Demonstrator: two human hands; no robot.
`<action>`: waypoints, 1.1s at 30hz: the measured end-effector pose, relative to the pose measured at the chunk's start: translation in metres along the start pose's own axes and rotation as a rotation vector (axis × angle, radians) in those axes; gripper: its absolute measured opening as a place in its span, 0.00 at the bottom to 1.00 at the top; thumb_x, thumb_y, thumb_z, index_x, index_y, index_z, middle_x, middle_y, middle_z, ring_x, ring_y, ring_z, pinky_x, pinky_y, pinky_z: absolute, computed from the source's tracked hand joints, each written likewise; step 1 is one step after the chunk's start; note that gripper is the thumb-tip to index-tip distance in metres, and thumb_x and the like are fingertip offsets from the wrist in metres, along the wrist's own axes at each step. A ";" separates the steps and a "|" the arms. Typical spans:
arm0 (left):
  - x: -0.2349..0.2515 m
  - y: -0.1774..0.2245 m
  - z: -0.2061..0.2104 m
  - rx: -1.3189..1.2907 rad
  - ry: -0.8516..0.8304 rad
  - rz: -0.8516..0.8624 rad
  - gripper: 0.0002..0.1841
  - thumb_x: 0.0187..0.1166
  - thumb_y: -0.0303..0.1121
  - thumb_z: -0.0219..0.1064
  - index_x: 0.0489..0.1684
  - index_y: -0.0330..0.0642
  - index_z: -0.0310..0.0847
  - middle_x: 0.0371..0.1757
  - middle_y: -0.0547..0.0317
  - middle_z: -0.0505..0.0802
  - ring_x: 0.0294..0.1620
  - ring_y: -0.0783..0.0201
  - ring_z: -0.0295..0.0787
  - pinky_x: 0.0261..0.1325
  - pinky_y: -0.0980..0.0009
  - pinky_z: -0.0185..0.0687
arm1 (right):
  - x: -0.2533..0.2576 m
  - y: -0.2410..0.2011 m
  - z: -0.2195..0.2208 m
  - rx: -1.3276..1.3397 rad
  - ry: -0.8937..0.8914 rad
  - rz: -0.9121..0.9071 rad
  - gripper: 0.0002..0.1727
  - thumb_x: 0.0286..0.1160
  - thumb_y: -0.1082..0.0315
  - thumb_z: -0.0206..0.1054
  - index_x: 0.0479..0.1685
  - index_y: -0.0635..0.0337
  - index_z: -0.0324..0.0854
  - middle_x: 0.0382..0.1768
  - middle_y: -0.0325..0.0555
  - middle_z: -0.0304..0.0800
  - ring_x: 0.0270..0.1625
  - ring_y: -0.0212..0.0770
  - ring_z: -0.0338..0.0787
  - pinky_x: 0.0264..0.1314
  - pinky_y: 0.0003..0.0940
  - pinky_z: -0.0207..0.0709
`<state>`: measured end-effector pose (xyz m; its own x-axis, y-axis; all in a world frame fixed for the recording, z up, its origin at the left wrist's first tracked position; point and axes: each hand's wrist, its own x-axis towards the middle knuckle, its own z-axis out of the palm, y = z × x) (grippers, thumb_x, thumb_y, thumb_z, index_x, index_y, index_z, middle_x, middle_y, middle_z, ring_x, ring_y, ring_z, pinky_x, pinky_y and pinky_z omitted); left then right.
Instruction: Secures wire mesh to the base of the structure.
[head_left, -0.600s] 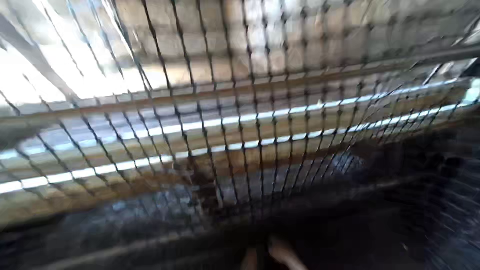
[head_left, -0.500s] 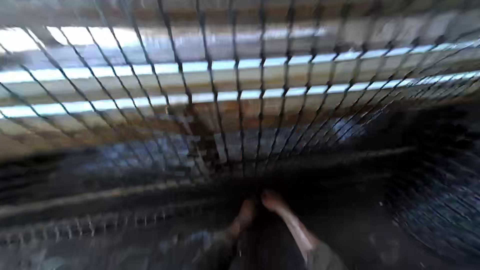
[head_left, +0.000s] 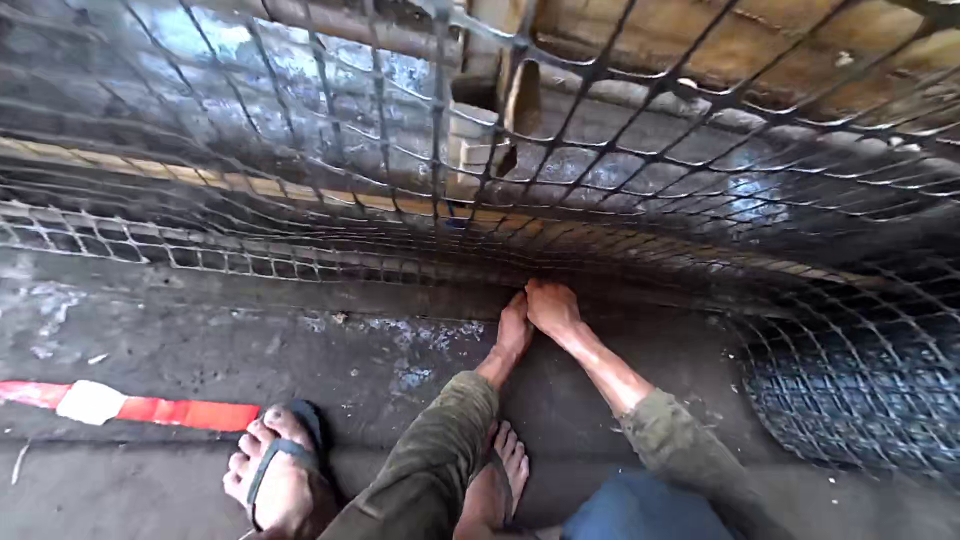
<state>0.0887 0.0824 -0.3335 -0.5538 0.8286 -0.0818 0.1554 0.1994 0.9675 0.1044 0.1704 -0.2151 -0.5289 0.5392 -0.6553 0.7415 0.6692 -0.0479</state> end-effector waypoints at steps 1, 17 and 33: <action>-0.001 0.003 0.001 -0.008 0.001 -0.036 0.14 0.80 0.23 0.62 0.56 0.23 0.88 0.64 0.33 0.91 0.67 0.46 0.90 0.78 0.55 0.79 | 0.000 -0.003 -0.002 -0.037 -0.008 -0.020 0.21 0.90 0.64 0.50 0.69 0.68 0.79 0.61 0.67 0.88 0.67 0.66 0.88 0.66 0.62 0.79; 0.005 0.024 0.023 -0.057 0.202 -0.251 0.18 0.76 0.26 0.67 0.57 0.17 0.82 0.52 0.31 0.93 0.59 0.44 0.93 0.71 0.53 0.82 | 0.028 -0.040 -0.025 -0.227 -0.176 -0.006 0.13 0.83 0.68 0.63 0.51 0.69 0.88 0.58 0.65 0.90 0.66 0.65 0.87 0.61 0.65 0.78; -0.013 0.027 -0.002 0.149 0.122 -0.080 0.12 0.72 0.24 0.70 0.46 0.21 0.88 0.48 0.33 0.95 0.52 0.44 0.95 0.64 0.51 0.86 | 0.012 -0.028 -0.024 0.060 -0.084 0.000 0.22 0.92 0.57 0.53 0.56 0.66 0.88 0.59 0.62 0.91 0.67 0.62 0.88 0.64 0.65 0.78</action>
<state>0.0986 0.0766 -0.3056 -0.6625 0.7396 -0.1187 0.2210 0.3444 0.9125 0.0676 0.1702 -0.2036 -0.4943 0.4924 -0.7164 0.7661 0.6361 -0.0914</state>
